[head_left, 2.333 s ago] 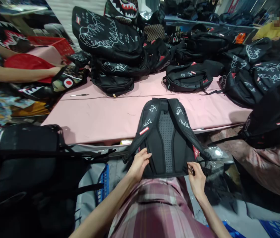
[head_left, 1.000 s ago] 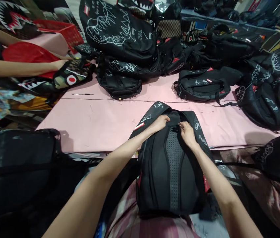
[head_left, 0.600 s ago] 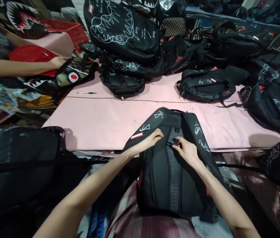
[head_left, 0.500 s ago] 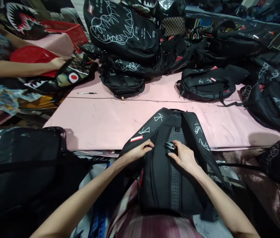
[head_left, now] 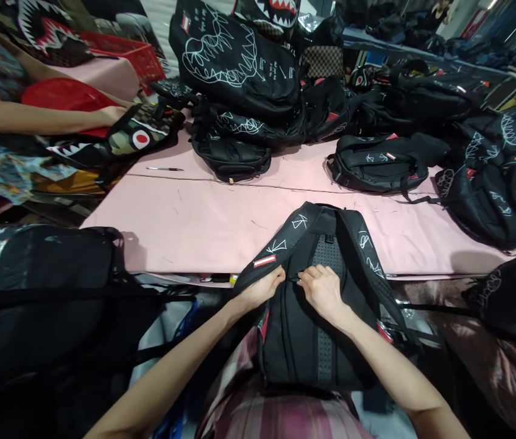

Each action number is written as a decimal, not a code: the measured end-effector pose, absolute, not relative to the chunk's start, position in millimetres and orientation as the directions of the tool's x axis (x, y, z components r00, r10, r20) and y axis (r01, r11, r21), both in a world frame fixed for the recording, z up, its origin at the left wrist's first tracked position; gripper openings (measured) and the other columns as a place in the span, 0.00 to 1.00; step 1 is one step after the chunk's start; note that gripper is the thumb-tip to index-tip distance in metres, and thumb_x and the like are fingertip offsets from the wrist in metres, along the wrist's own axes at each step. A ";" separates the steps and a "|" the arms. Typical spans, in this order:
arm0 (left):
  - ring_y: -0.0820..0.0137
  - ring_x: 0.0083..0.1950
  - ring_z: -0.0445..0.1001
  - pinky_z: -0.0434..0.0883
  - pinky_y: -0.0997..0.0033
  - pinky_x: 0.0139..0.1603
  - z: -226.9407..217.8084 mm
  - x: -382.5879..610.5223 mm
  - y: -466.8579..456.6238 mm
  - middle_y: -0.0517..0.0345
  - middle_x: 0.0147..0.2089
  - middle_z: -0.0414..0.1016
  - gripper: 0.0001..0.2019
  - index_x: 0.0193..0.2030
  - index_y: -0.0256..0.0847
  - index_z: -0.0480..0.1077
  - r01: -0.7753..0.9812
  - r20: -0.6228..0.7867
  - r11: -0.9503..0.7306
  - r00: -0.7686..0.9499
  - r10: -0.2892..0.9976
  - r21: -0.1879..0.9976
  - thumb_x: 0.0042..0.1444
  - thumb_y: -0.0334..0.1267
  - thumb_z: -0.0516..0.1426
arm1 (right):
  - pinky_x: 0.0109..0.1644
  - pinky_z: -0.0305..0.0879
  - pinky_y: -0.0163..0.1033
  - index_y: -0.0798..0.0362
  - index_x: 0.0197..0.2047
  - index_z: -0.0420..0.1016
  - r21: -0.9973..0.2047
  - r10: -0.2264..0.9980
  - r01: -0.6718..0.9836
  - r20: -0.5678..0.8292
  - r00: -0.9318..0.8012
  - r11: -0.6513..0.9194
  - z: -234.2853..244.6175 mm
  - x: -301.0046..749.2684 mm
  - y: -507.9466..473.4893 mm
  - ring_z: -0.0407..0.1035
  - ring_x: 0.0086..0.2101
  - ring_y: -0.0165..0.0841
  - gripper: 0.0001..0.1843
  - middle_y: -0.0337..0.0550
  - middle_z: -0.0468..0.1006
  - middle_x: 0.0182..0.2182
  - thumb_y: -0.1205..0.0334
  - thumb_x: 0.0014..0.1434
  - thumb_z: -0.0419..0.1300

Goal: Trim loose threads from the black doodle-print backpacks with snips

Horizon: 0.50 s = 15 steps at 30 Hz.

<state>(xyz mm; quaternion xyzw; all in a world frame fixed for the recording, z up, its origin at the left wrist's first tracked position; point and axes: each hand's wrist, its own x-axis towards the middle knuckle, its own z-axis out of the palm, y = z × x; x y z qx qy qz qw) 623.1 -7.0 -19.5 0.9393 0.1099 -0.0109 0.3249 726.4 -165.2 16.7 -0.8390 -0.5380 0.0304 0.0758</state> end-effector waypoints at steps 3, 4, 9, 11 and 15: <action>0.70 0.32 0.67 0.66 0.70 0.39 -20.4 622.4 -8.5 0.60 0.31 0.67 0.12 0.35 0.41 0.66 0.211 -0.079 -0.782 0.976 0.204 0.586 0.59 0.36 0.43 | 0.36 0.52 0.41 0.52 0.37 0.75 -0.126 0.920 0.912 -0.016 0.391 -0.390 19.8 724.0 -159.6 0.65 0.36 0.37 0.10 0.46 0.75 0.33 0.62 0.61 0.53; 0.70 0.32 0.67 0.66 0.70 0.39 -20.8 622.5 -9.0 0.59 0.31 0.67 0.12 0.35 0.41 0.66 0.209 -0.070 -0.787 0.976 0.208 0.580 0.59 0.36 0.43 | 0.36 0.52 0.41 0.52 0.37 0.75 -0.109 0.924 0.917 -0.028 0.382 -0.383 21.0 722.8 -157.3 0.64 0.35 0.37 0.10 0.46 0.75 0.33 0.63 0.61 0.53; 0.68 0.32 0.66 0.64 0.67 0.39 -20.7 623.4 -11.2 0.57 0.30 0.66 0.13 0.34 0.41 0.67 0.217 -0.046 -0.820 0.973 0.227 0.530 0.59 0.37 0.43 | 0.36 0.52 0.42 0.55 0.32 0.73 0.012 0.947 0.949 -0.050 0.316 -0.316 26.3 714.2 -142.7 0.64 0.34 0.38 0.09 0.47 0.73 0.29 0.70 0.58 0.52; 0.67 0.31 0.66 0.64 0.67 0.38 -21.3 623.9 -12.1 0.56 0.30 0.66 0.13 0.33 0.41 0.67 0.215 -0.043 -0.825 0.973 0.226 0.522 0.59 0.36 0.43 | 0.35 0.53 0.42 0.56 0.32 0.73 0.035 0.954 0.955 -0.051 0.295 -0.294 27.6 711.7 -138.6 0.64 0.33 0.38 0.09 0.47 0.73 0.29 0.72 0.57 0.52; 0.68 0.28 0.66 0.66 0.69 0.37 -22.8 622.1 -9.7 0.57 0.28 0.67 0.10 0.31 0.41 0.68 0.215 -0.022 -0.739 0.965 0.262 0.639 0.56 0.35 0.46 | 0.36 0.56 0.41 0.53 0.29 0.73 -0.046 0.941 0.940 -0.033 0.335 -0.337 26.5 717.3 -146.5 0.65 0.33 0.37 0.10 0.46 0.74 0.28 0.68 0.58 0.52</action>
